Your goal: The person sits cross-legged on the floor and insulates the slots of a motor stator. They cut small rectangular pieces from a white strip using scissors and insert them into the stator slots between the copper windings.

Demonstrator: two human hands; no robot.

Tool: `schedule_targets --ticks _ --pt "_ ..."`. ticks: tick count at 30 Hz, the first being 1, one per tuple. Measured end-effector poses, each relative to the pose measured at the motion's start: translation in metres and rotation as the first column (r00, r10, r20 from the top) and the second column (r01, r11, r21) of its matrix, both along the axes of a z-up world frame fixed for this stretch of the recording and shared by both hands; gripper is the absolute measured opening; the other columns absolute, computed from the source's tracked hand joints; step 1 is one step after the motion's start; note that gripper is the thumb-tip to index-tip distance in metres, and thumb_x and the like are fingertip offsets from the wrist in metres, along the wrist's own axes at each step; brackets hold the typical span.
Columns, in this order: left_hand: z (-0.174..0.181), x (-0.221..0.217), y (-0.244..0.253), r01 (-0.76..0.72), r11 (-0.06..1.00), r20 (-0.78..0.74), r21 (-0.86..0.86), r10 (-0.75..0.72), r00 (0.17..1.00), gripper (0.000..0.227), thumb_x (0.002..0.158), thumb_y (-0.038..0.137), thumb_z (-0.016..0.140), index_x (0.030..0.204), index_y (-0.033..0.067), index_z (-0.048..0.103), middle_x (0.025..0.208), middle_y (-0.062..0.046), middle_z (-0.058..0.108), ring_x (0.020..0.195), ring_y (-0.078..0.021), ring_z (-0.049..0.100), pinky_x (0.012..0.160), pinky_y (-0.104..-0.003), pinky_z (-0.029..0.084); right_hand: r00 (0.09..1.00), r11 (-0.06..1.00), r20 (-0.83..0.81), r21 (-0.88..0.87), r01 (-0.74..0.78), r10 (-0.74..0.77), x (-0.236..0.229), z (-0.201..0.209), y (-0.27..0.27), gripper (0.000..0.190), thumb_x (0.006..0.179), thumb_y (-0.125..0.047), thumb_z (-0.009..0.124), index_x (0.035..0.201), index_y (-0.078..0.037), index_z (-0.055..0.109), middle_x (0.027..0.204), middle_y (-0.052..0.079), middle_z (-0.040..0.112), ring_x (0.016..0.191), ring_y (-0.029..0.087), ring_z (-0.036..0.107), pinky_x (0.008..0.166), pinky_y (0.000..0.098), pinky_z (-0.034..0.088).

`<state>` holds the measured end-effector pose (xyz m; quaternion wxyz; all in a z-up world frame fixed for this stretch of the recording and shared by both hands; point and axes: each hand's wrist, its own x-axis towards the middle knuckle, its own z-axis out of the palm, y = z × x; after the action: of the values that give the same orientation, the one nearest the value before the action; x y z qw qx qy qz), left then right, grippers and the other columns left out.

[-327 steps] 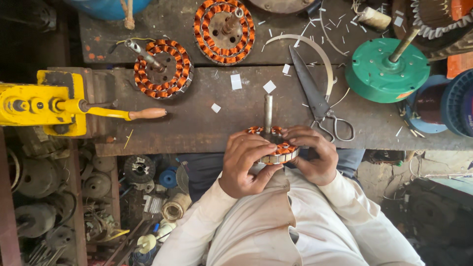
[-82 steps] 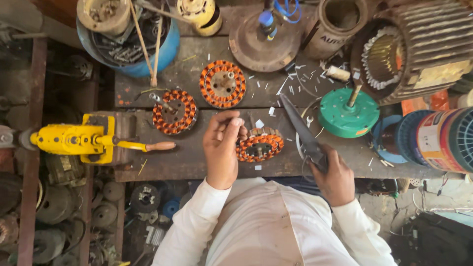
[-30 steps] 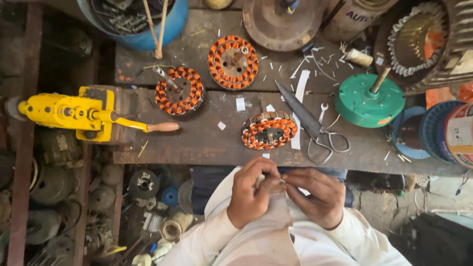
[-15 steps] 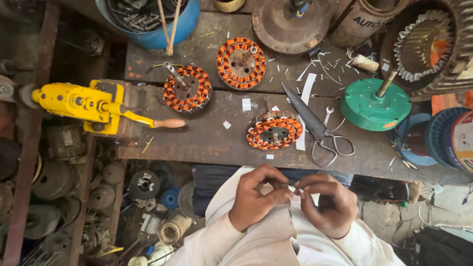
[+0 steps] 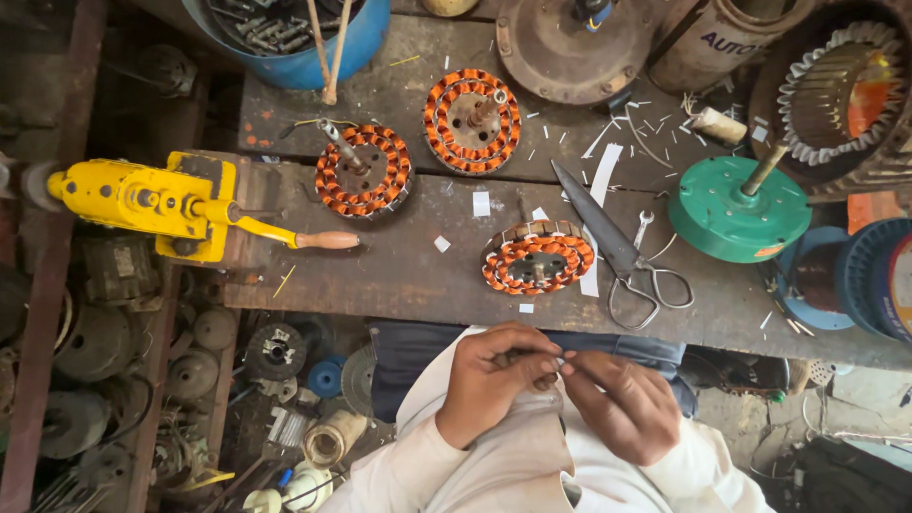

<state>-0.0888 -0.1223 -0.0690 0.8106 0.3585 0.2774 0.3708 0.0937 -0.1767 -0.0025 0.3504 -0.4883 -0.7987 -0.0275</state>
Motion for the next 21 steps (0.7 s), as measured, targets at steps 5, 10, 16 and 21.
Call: schedule_targets --ticks 5,10,16,21 --pt "-0.014 0.007 -0.001 0.035 0.993 0.039 -0.108 -0.031 0.999 0.010 0.099 -0.004 0.066 0.109 -0.0050 0.068 0.095 -0.011 0.071 0.082 -0.0125 0.070 0.074 -0.026 0.057 0.964 0.987 0.219 0.012 -0.160 0.154 0.011 0.011 0.015 0.036 0.066 -0.006 0.078 0.100 0.004 0.072 0.098 0.018 0.071 0.087 0.030 0.075 0.070 0.0369 0.061" --pt "-0.001 0.007 0.003 -0.039 0.992 -0.141 0.117 0.056 0.988 0.006 0.102 0.004 0.064 0.102 -0.0021 0.064 0.094 -0.008 0.070 0.081 -0.0089 0.064 0.074 -0.023 0.054 0.969 0.973 -0.188 -0.198 0.122 -0.160 -0.009 -0.002 0.012 0.027 0.072 0.000 0.083 0.097 -0.006 0.077 0.097 0.008 0.073 0.084 0.019 0.073 0.069 0.0300 0.059" --pt "0.020 0.009 0.009 -0.087 0.863 -0.222 0.497 0.223 0.949 0.008 0.102 0.006 0.066 0.100 -0.0021 0.063 0.098 -0.006 0.066 0.087 -0.0097 0.064 0.079 -0.024 0.052 0.855 0.899 -0.357 -0.363 0.244 -0.376 -0.019 -0.009 0.006 0.022 0.074 0.004 0.081 0.094 -0.004 0.074 0.096 0.009 0.075 0.082 0.017 0.076 0.065 0.0263 0.060" --pt "0.006 0.016 0.008 -0.039 0.987 -0.087 0.156 0.053 0.995 0.008 0.103 0.007 0.065 0.106 0.0011 0.061 0.098 -0.002 0.065 0.088 -0.0077 0.062 0.078 -0.022 0.052 0.878 0.908 -0.324 -0.347 0.235 -0.351 -0.015 -0.006 0.010 0.023 0.075 0.003 0.083 0.094 -0.003 0.072 0.095 0.009 0.074 0.085 0.020 0.075 0.072 0.0293 0.059"
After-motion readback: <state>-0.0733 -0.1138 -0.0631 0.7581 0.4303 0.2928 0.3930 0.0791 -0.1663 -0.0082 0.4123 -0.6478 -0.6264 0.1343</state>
